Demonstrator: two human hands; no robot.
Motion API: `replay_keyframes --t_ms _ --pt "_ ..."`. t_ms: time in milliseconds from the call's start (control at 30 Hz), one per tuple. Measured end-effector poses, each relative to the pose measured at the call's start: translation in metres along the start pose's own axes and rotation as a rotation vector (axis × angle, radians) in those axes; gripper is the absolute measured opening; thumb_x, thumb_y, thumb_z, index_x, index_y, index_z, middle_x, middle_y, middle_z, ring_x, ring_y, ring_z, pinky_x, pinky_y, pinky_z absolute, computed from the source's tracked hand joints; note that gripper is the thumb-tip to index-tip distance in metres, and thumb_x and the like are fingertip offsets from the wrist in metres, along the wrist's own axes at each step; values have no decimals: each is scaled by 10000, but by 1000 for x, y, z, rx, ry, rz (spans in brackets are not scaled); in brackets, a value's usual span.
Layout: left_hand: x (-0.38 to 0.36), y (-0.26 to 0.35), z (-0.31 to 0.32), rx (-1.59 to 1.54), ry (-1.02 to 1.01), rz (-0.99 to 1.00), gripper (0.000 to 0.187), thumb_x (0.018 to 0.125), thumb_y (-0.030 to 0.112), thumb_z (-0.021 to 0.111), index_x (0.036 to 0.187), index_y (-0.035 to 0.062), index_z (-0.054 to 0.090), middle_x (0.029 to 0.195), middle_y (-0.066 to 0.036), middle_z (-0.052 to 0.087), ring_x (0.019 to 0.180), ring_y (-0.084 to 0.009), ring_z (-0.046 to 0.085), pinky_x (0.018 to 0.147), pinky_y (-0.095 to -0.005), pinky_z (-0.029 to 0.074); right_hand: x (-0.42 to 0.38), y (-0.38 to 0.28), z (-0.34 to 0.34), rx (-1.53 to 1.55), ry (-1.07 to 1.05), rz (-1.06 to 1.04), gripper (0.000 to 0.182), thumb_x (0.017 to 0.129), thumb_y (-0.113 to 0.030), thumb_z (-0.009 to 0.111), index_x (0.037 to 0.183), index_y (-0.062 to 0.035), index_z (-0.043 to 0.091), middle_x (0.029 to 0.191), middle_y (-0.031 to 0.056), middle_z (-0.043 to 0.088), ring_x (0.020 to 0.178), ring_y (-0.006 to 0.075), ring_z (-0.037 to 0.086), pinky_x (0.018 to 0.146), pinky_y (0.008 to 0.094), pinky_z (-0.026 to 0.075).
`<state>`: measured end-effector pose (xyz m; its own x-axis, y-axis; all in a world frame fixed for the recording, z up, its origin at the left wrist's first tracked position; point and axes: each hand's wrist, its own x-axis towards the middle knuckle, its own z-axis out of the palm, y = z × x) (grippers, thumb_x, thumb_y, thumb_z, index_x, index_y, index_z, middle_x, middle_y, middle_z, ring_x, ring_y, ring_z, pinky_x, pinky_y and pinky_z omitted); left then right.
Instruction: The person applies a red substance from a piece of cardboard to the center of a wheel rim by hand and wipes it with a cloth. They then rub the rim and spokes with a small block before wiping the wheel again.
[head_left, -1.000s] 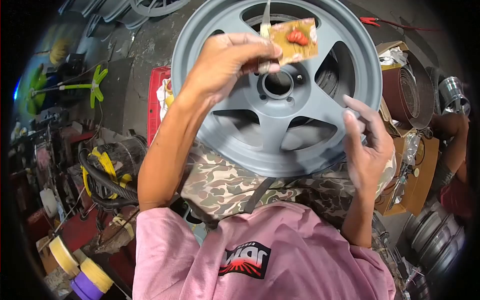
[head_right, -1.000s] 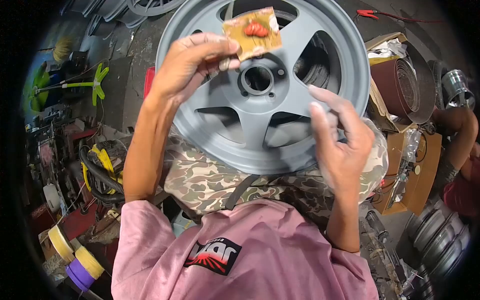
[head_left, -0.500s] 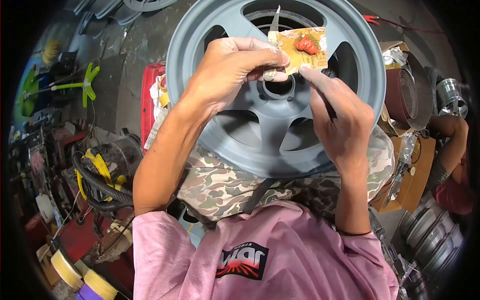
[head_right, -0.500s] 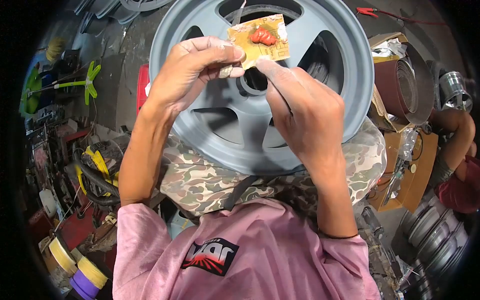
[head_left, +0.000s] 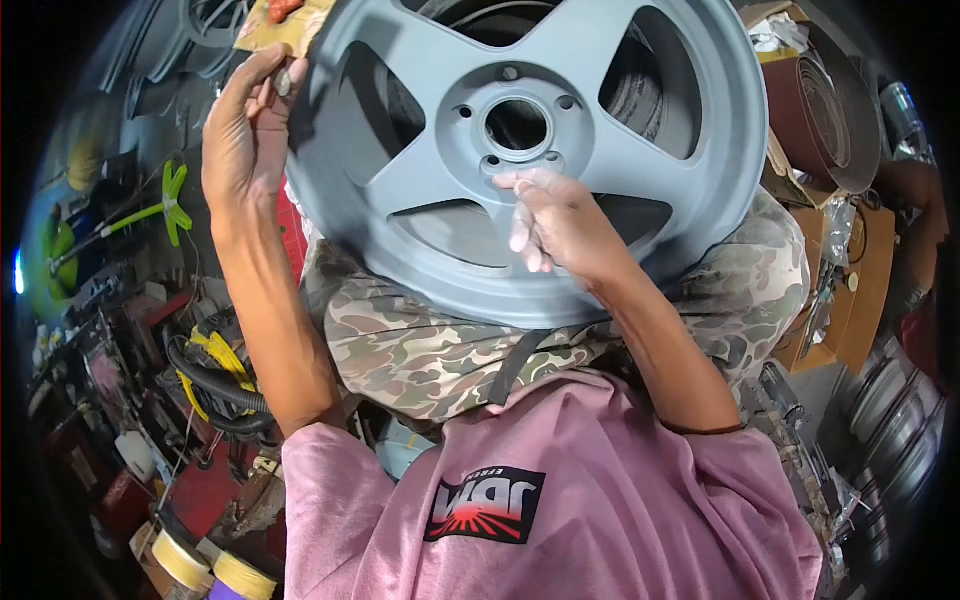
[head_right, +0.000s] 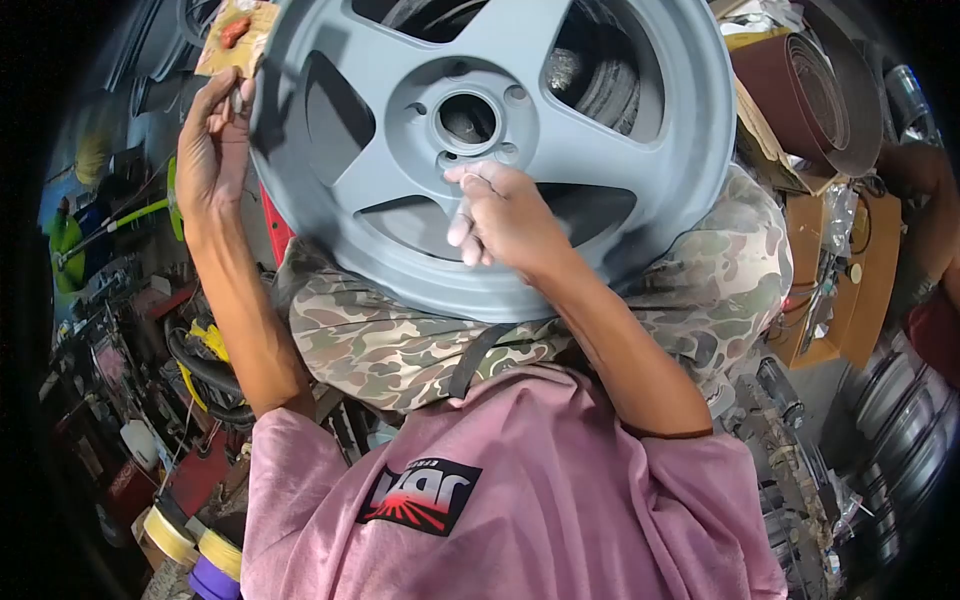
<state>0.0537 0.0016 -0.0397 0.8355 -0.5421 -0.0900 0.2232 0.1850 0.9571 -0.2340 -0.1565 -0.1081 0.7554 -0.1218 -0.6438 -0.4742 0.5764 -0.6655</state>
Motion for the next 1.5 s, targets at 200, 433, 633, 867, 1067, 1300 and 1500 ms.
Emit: replay_keyframes --t_ms 200,433,633,867,1067,1300,1500 --pt "-3 1 9 29 59 1 196 954 52 690 1049 -118 706 1026 -162 729 978 -212 723 964 -368 614 14 0 10 105 2 89 409 1097 -186 395 1420 57 457 748 74 623 505 120 549 457 260 421" --pt "-1 -1 6 16 64 -28 172 943 33 697 1024 -118 706 971 -129 719 895 -169 710 961 -364 615 15 2 12 76 26 83 400 1102 -186 400 1419 53 447 758 88 636 507 134 575 473 264 448" --pt "-4 5 1 -15 84 56 153 939 -13 681 1035 -132 692 896 -93 692 834 -133 679 958 -386 613 -23 6 -13 -87 47 -83 302 1073 -164 473 1325 -2 511 736 103 644 528 143 589 498 294 483" --pt "14 5 -43 -234 117 42 141 953 -25 664 1072 -102 668 1092 -155 730 1012 -207 713 958 -356 607 -26 23 -8 -124 77 -242 302 1041 -113 526 1322 -2 527 721 96 653 557 149 643 568 301 512" --pt "21 -1 -53 -356 114 -1 230 956 -53 630 1180 -109 621 1153 -189 718 1078 -264 705 940 -350 620 -10 4 -10 22 -41 -10 351 1060 -149 475 1365 24 455 730 113 673 505 172 652 540 322 540" --pt "22 -5 -49 -282 153 -23 161 947 -38 659 1094 -104 658 1089 -171 737 995 -224 725 935 -345 627 4 1 -4 155 -100 98 401 1070 -153 442 1405 64 397 720 130 663 471 175 634 442 294 505" --pt "17 -3 -48 -307 119 -6 163 950 -39 653 1097 -110 660 1088 -173 739 980 -221 729 937 -351 629 8 4 4 111 -87 119 423 1075 -150 441 1440 59 387 717 137 658 444 166 615 420 290 477"
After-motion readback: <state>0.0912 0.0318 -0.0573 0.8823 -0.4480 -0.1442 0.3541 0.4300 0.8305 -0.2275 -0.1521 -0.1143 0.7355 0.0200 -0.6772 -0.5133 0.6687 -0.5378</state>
